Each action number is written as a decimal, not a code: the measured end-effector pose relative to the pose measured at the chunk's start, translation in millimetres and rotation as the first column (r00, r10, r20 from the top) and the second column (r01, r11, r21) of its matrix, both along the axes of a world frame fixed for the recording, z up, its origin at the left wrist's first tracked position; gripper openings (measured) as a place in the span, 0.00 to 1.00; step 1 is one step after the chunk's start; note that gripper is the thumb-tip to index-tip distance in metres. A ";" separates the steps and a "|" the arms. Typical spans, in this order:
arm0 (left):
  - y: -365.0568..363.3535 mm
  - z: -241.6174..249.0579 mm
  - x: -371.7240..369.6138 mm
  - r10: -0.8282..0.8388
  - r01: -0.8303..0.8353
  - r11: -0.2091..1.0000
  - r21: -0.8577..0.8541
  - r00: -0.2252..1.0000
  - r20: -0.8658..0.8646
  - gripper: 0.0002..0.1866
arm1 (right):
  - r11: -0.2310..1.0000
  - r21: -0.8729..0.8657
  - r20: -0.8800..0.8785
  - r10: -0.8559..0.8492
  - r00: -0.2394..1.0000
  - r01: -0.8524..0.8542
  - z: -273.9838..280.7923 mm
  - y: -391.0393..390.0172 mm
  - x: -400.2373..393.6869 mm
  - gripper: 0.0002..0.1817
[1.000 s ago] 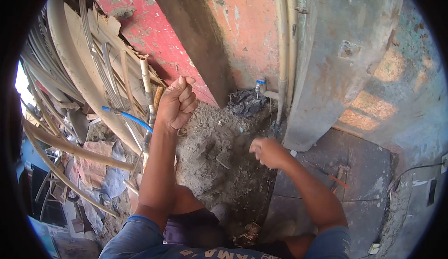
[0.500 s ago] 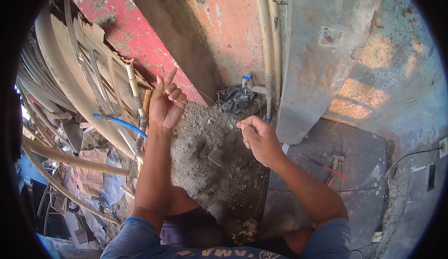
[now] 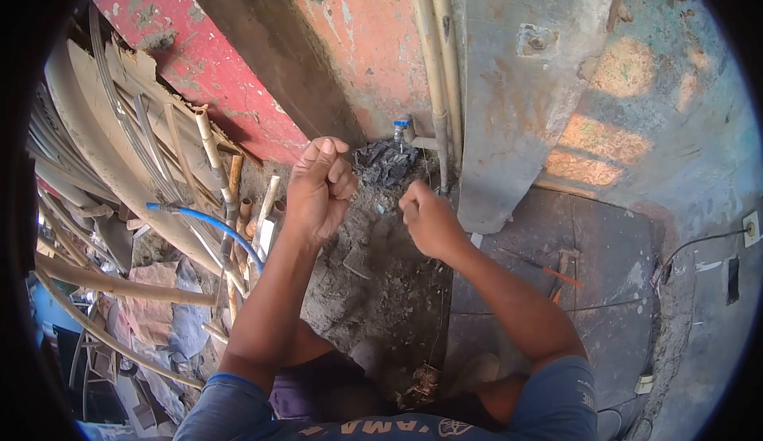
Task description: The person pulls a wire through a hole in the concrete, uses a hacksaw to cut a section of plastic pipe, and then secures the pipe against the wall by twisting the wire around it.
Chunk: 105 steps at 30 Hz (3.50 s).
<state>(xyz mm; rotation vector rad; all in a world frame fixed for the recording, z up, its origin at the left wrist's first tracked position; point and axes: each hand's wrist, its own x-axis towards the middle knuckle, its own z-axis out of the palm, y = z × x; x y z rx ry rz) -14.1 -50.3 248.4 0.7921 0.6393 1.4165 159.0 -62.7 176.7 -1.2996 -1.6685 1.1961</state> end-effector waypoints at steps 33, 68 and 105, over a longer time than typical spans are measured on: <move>23.0 1.5 -66.4 0.242 -0.241 0.970 0.018 0.969 -0.040 0.09 | 0.951 0.018 0.295 0.289 0.911 -0.308 -42.2 -31.9 -0.4 0.13; 38.9 -6.3 -106.3 0.386 -0.406 0.913 -0.039 0.891 -0.239 0.06 | 0.917 0.353 -0.090 -0.163 0.982 0.185 -21.6 -26.6 40.0 0.11; 139.8 -181.6 89.2 -0.317 0.253 0.947 -0.200 0.843 -0.435 0.10 | 0.860 0.265 0.387 -0.510 0.768 0.437 -176.2 -115.4 -35.6 0.18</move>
